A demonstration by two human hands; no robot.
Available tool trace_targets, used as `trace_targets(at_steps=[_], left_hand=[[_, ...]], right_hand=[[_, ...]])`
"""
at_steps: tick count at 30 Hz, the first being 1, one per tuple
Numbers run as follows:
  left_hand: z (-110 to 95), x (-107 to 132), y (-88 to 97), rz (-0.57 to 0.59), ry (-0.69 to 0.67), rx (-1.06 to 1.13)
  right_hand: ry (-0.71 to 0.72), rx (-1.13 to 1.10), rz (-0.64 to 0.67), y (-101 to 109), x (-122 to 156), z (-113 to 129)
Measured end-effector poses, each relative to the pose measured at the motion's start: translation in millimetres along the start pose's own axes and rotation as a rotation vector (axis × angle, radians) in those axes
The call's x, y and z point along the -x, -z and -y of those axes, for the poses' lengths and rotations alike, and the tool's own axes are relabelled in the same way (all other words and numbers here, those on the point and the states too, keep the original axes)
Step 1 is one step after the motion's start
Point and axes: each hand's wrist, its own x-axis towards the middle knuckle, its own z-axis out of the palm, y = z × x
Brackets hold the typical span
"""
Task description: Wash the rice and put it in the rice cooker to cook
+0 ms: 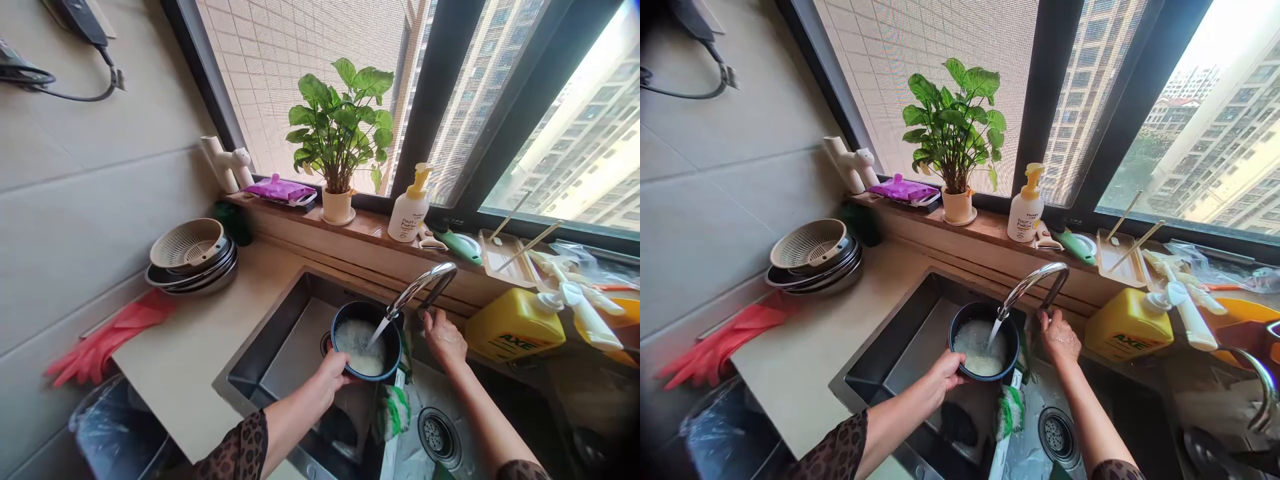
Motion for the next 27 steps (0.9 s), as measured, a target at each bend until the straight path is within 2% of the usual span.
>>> trace_targets(at_steps=[2,7,13,19,20,22,24,25,26,27], left_hand=[[0,0,-0.5,0.0,0.002,-0.006],[-1,0,-1.0,0.021,0.001,-0.013],[-1,-2,-0.6,0.026,-0.001,-0.018],[-2,6,3.0,0.011,0.007,-0.036],[-2,9,5.0,0.011,0.009,-0.038],[-1,18,10.9,0.014,0.009,-0.038],[1,31,18.7,0.015,0.002,-0.034],[3,38,23.1,0.015,-0.004,-0.03],[5,47,27.6,0.014,-0.011,-0.025],[8,55,31.9,0.013,-0.015,-0.022]], right_hand=[[-0.018,0.023,0.027,-1,-3,-1],[-0.03,0.063,-0.002,-6,-6,-1],[-0.04,0.056,-0.041,-12,-1,1],[-0.066,0.014,-0.066,-20,7,-8],[-0.044,0.019,-0.096,-18,11,-8],[0.046,0.025,-0.245,-12,25,-4],[0.226,-0.039,-0.375,-5,44,12],[0.349,-0.096,-0.346,-3,54,24],[0.479,-0.144,-0.213,-3,64,38],[0.59,-0.159,-0.016,-4,74,53]])
